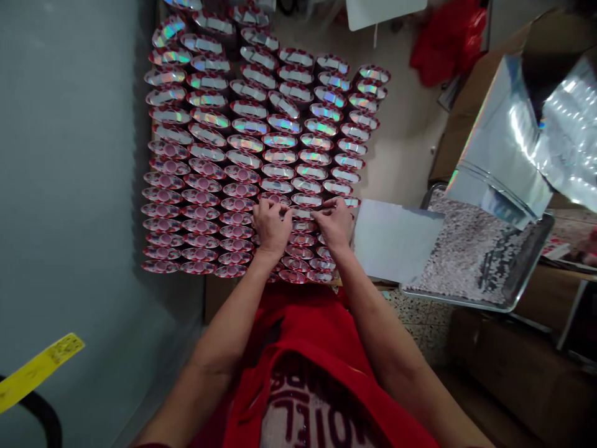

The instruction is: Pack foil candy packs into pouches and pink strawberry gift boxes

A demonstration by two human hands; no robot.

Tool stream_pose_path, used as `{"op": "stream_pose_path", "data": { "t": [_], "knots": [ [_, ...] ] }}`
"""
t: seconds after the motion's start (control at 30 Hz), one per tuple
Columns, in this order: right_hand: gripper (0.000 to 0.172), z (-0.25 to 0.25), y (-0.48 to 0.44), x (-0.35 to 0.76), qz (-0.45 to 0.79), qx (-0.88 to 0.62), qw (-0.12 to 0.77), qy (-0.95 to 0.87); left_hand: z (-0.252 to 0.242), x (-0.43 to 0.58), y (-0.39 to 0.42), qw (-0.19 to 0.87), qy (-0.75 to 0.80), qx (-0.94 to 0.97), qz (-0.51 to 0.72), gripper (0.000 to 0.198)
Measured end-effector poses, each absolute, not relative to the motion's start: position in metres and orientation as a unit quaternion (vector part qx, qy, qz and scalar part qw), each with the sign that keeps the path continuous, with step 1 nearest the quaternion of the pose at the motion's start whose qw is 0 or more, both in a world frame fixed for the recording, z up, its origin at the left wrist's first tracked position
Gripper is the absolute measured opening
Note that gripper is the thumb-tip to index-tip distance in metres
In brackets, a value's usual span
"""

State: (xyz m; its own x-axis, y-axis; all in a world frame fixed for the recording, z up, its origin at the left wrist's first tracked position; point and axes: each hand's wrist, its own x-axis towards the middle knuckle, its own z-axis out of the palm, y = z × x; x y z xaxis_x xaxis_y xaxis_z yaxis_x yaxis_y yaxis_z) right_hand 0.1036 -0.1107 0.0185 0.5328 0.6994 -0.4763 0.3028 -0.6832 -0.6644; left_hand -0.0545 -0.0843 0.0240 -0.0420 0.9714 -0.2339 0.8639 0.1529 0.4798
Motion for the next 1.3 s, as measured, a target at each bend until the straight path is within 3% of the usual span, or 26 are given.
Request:
{"op": "stream_pose_path", "data": {
  "t": [0.4, 0.63, 0.8, 0.93, 1.07, 1.13, 1.3],
  "knots": [
    [0.032, 0.013, -0.108, 0.096, 0.355, -0.849, 0.227, -0.317, 0.028, -0.047, -0.083, 0.239, 0.735, 0.633, 0.049, 0.009],
    [0.041, 0.020, -0.107, 0.094, 0.313, -0.865, 0.129, -0.370, 0.031, -0.044, -0.079, 0.259, 0.736, 0.625, 0.019, 0.012],
    [0.042, 0.027, -0.104, 0.098, 0.333, -0.857, 0.077, -0.385, 0.035, -0.046, -0.061, 0.243, 0.779, 0.578, -0.012, 0.044],
    [0.032, 0.030, -0.105, 0.104, 0.376, -0.843, 0.087, -0.375, 0.046, -0.045, -0.040, 0.235, 0.770, 0.591, -0.051, 0.040],
    [0.017, 0.030, -0.138, 0.148, 0.441, -0.795, 0.213, -0.358, 0.065, 0.021, -0.041, 0.265, 0.656, 0.706, 0.033, 0.023],
    [0.012, 0.028, -0.169, 0.190, 0.384, -0.812, 0.256, -0.358, 0.063, 0.085, -0.054, 0.316, 0.552, 0.767, 0.084, 0.011],
    [0.036, 0.014, -0.227, 0.296, 0.172, -0.891, 0.197, -0.371, 0.008, 0.229, -0.079, 0.349, 0.415, 0.840, -0.006, 0.034]
  ]
}}
